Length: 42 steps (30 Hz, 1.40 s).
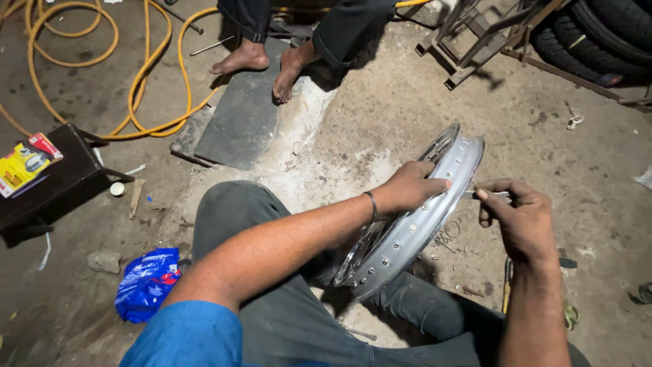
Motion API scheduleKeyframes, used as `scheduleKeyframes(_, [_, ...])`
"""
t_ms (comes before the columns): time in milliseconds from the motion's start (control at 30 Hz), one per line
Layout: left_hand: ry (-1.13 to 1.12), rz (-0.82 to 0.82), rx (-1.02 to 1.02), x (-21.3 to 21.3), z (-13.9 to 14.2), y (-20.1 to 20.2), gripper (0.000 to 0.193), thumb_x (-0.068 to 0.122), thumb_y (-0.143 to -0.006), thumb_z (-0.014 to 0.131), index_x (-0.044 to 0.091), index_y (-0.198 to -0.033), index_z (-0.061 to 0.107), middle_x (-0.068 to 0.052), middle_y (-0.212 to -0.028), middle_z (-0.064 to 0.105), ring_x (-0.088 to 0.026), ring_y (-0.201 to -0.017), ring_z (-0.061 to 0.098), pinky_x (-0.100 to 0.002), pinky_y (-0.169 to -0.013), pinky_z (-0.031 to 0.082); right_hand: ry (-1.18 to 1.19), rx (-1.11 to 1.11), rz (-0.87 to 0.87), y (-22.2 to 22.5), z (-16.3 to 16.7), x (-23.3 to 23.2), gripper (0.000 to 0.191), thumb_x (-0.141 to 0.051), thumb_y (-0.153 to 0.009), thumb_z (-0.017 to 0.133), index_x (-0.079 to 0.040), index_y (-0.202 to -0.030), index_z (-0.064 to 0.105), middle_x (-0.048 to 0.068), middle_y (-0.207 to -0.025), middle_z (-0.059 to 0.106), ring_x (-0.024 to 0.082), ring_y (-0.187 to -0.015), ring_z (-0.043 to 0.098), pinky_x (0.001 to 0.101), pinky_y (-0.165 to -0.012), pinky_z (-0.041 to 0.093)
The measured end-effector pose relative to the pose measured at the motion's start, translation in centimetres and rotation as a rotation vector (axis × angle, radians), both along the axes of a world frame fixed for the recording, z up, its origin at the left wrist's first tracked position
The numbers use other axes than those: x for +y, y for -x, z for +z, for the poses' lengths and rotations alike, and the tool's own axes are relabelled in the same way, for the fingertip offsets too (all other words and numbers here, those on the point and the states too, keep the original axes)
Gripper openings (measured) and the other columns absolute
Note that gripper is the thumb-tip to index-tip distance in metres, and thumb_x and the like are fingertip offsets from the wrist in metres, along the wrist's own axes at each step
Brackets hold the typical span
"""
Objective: The person sits on the floor and inserts metal spokes into a bicycle wheel rim, rotating the wheel to access different holes. The person handles the wheel and spokes by hand, working in a cluttered workshop environment.
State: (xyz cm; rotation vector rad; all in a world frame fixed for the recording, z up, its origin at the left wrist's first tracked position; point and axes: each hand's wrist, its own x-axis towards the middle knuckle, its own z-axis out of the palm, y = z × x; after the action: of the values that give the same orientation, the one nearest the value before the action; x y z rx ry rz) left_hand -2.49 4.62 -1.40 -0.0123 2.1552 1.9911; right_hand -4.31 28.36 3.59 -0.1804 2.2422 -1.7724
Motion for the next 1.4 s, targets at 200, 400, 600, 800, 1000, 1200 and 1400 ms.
scheduleKeyframes(200, [0.028, -0.014, -0.092, -0.1, 0.5, -0.3, 0.044, 0.039, -0.085, 0.069, -0.003, -0.089, 0.076, -0.011, -0.077, 0.073, -0.016, -0.071, 0.068, -0.035, -0.066, 0.055, -0.327, -0.129, 0.187, -0.4, 0.6, -0.4, 0.014, -0.006, -0.09, 0.075, 0.006, -0.096, 0.076, 0.014, -0.072, 0.071, 0.016, -0.06, 0.065, 0.0321, -0.057, 0.053])
scheduleKeyframes(400, [-0.277, -0.041, -0.082, -0.1, -0.7, 0.0, 0.036, 0.03, -0.087, 0.068, -0.003, -0.101, 0.073, -0.009, -0.086, 0.074, -0.014, -0.076, 0.068, -0.032, -0.07, 0.057, -0.181, -0.067, 0.562, -2.2, -2.2, -4.5, 0.017, -0.01, -0.087, 0.071, 0.001, -0.099, 0.076, 0.009, -0.084, 0.077, 0.013, -0.073, 0.071, 0.0291, -0.068, 0.06])
scheduleKeyframes(600, [-0.191, -0.023, -0.029, 0.1, -0.7, 0.2, 0.039, 0.032, -0.085, 0.07, -0.003, -0.103, 0.073, -0.01, -0.087, 0.074, -0.014, -0.076, 0.067, -0.033, -0.069, 0.056, -0.159, -0.184, 0.252, -0.8, 0.2, -1.3, 0.014, -0.006, -0.087, 0.075, 0.003, -0.098, 0.075, 0.01, -0.072, 0.067, 0.015, -0.06, 0.064, 0.0312, -0.054, 0.052])
scheduleKeyframes(800, [-0.033, -0.022, -0.073, 0.2, -0.3, 0.0, 0.044, 0.041, -0.083, 0.069, -0.003, -0.09, 0.076, -0.012, -0.078, 0.074, -0.017, -0.071, 0.069, -0.035, -0.066, 0.055, -0.117, -0.011, -0.034, -0.1, 0.6, -0.1, 0.011, -0.005, -0.091, 0.075, 0.003, -0.099, 0.073, 0.006, -0.072, 0.064, 0.013, -0.059, 0.058, 0.0285, -0.053, 0.045])
scheduleKeyframes(1000, [-0.018, -0.022, -0.014, 0.0, -1.4, 0.5, 0.044, 0.04, -0.084, 0.07, -0.003, -0.089, 0.076, -0.011, -0.076, 0.074, -0.016, -0.071, 0.068, -0.034, -0.066, 0.056, -0.336, -0.214, 0.344, -0.6, 0.6, -1.4, 0.014, -0.007, -0.086, 0.074, 0.005, -0.092, 0.077, 0.01, -0.07, 0.073, 0.018, -0.061, 0.067, 0.0328, -0.057, 0.056])
scheduleKeyframes(1200, [-0.174, -0.022, -0.064, 0.3, -2.0, 0.5, 0.038, 0.034, -0.085, 0.07, -0.003, -0.095, 0.075, -0.009, -0.082, 0.074, -0.013, -0.073, 0.068, -0.032, -0.067, 0.057, -0.161, -0.097, 0.553, -2.3, -1.6, -4.8, 0.022, -0.009, -0.086, 0.069, 0.001, -0.106, 0.074, 0.006, -0.09, 0.077, 0.013, -0.081, 0.07, 0.0306, -0.072, 0.059])
scheduleKeyframes(1400, [-0.108, -0.048, 0.011, 0.4, -1.0, 0.3, 0.039, 0.033, -0.086, 0.07, -0.002, -0.102, 0.072, -0.011, -0.086, 0.074, -0.014, -0.075, 0.067, -0.033, -0.068, 0.056, -0.09, -0.078, 0.113, 0.0, 1.2, 0.0, 0.023, -0.001, -0.093, 0.067, 0.005, -0.116, 0.071, 0.014, -0.081, 0.071, 0.019, -0.065, 0.066, 0.0344, -0.058, 0.056])
